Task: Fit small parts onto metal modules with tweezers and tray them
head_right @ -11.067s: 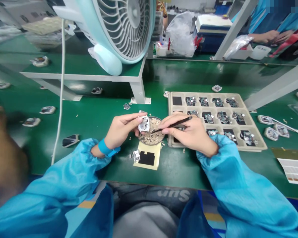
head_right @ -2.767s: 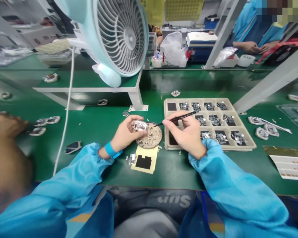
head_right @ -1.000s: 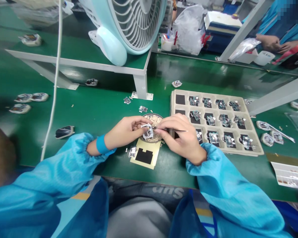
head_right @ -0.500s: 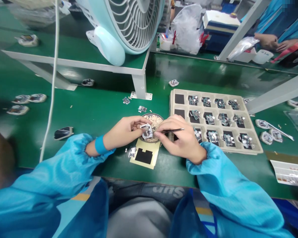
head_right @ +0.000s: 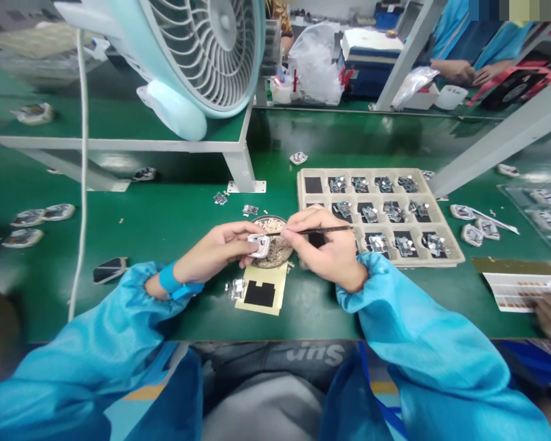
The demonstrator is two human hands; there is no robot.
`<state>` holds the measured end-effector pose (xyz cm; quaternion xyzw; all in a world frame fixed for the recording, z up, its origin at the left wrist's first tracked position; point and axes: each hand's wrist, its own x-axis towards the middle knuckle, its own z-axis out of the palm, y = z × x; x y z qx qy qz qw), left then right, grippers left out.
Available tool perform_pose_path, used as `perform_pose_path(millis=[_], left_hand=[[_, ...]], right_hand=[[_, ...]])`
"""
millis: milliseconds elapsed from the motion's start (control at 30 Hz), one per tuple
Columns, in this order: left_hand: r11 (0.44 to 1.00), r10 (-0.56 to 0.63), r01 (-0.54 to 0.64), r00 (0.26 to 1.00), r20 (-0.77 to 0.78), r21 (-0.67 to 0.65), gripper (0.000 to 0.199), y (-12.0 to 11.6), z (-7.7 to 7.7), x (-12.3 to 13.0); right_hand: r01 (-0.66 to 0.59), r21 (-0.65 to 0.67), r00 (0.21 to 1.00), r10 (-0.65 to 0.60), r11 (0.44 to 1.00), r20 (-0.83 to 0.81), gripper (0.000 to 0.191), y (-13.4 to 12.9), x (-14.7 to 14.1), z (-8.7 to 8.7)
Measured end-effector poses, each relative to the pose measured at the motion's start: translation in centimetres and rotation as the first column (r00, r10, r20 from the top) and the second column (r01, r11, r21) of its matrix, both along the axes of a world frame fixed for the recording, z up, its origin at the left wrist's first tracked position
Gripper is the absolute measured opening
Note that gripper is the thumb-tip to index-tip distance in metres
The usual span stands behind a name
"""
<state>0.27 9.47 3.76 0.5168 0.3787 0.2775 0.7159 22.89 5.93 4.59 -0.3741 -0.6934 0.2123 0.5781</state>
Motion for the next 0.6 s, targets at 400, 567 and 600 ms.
perform_pose_path(millis=[400, 567, 600], left_hand=[[0.978, 0.115, -0.109, 0.993, 0.022, -0.179, 0.039, 0.6, 0.0, -0.3], [0.980, 0.094, -0.084, 0.994, 0.048, -0.180, 0.035, 0.9, 0.1, -0.2], [0.982, 0.089, -0.079, 0.995, 0.048, -0.173, 0.033, 0.9, 0.1, -0.1]], right_hand=[[0.385, 0.044, 0.916, -0.376, 0.922, -0.136, 0.028, 2.2, 3.6, 1.9], [0.528, 0.019, 0.800, -0.504, 0.849, 0.325, 0.031, 3.5, 9.4, 3.0], [0.515, -0.033, 0.764, -0.441, 0.857, 0.470, 0.026, 3.6, 10.1, 2.9]])
